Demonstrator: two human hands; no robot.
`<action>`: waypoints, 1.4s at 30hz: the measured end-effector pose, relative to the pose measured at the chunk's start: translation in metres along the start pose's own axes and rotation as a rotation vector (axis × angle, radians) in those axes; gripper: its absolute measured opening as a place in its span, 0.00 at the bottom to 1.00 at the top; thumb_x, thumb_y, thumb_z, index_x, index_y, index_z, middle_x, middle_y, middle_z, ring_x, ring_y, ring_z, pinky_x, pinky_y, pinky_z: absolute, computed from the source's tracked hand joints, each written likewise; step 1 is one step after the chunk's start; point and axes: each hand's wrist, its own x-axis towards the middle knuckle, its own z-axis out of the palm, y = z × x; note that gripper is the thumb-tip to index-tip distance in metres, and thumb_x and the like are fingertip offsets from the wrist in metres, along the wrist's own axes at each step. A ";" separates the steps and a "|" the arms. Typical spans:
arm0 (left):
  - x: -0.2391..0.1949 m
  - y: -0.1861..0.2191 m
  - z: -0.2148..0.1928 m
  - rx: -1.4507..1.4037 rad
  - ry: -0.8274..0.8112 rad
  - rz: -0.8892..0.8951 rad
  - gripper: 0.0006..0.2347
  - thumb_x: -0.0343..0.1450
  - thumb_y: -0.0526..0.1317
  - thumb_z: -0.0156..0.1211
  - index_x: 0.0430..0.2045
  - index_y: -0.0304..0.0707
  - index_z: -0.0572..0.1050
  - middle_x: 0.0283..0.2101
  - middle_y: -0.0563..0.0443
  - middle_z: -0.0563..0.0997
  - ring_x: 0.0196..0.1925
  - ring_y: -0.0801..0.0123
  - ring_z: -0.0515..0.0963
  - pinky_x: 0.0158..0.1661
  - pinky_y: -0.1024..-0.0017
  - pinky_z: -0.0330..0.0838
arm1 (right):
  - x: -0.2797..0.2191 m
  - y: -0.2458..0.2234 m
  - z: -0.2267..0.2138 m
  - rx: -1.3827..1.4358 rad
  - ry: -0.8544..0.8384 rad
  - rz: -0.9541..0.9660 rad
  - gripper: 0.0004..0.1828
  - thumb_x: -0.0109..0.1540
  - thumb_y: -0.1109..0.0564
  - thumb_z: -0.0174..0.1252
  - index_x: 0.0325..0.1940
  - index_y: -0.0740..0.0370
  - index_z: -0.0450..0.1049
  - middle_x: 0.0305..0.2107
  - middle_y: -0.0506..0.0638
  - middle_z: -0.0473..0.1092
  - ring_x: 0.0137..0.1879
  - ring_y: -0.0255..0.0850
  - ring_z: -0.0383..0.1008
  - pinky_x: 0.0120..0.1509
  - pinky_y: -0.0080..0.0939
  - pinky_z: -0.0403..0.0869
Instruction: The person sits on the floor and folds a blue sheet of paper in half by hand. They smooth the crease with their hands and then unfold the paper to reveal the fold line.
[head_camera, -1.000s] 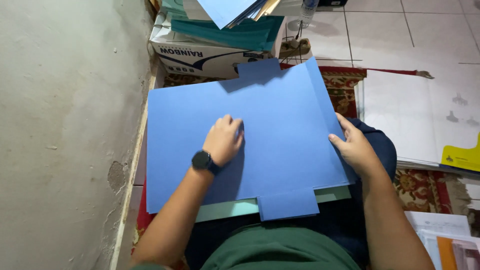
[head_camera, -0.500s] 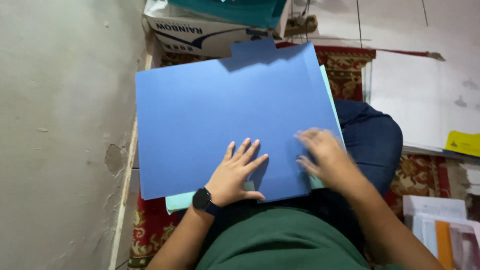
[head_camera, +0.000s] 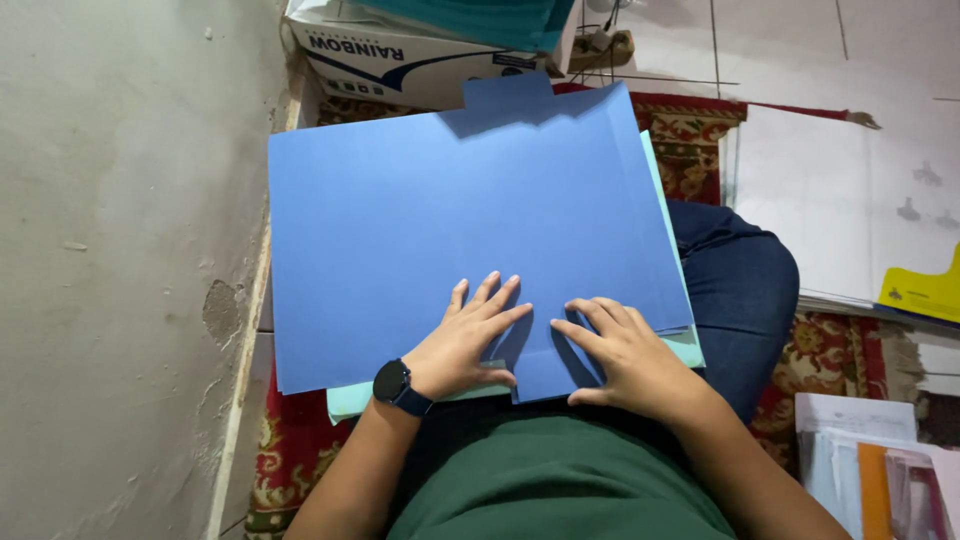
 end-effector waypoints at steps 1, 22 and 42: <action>0.000 0.000 0.000 0.001 0.003 -0.005 0.44 0.58 0.53 0.78 0.70 0.45 0.62 0.78 0.38 0.52 0.79 0.41 0.45 0.70 0.36 0.31 | 0.000 0.000 -0.006 -0.001 0.000 -0.006 0.55 0.47 0.34 0.78 0.73 0.46 0.62 0.66 0.52 0.59 0.73 0.54 0.56 0.71 0.54 0.60; 0.001 0.011 0.023 0.296 0.251 0.008 0.27 0.77 0.51 0.48 0.72 0.42 0.59 0.75 0.35 0.58 0.77 0.42 0.54 0.70 0.40 0.40 | 0.053 0.005 0.048 -0.126 0.386 0.111 0.33 0.68 0.39 0.46 0.76 0.51 0.60 0.74 0.63 0.53 0.80 0.60 0.48 0.79 0.60 0.48; 0.010 0.009 0.054 0.493 0.474 -0.075 0.26 0.76 0.45 0.43 0.72 0.40 0.59 0.75 0.38 0.57 0.77 0.45 0.54 0.70 0.41 0.44 | 0.077 0.030 0.090 -0.392 0.522 0.386 0.40 0.68 0.35 0.34 0.83 0.45 0.41 0.79 0.60 0.32 0.83 0.53 0.27 0.79 0.66 0.29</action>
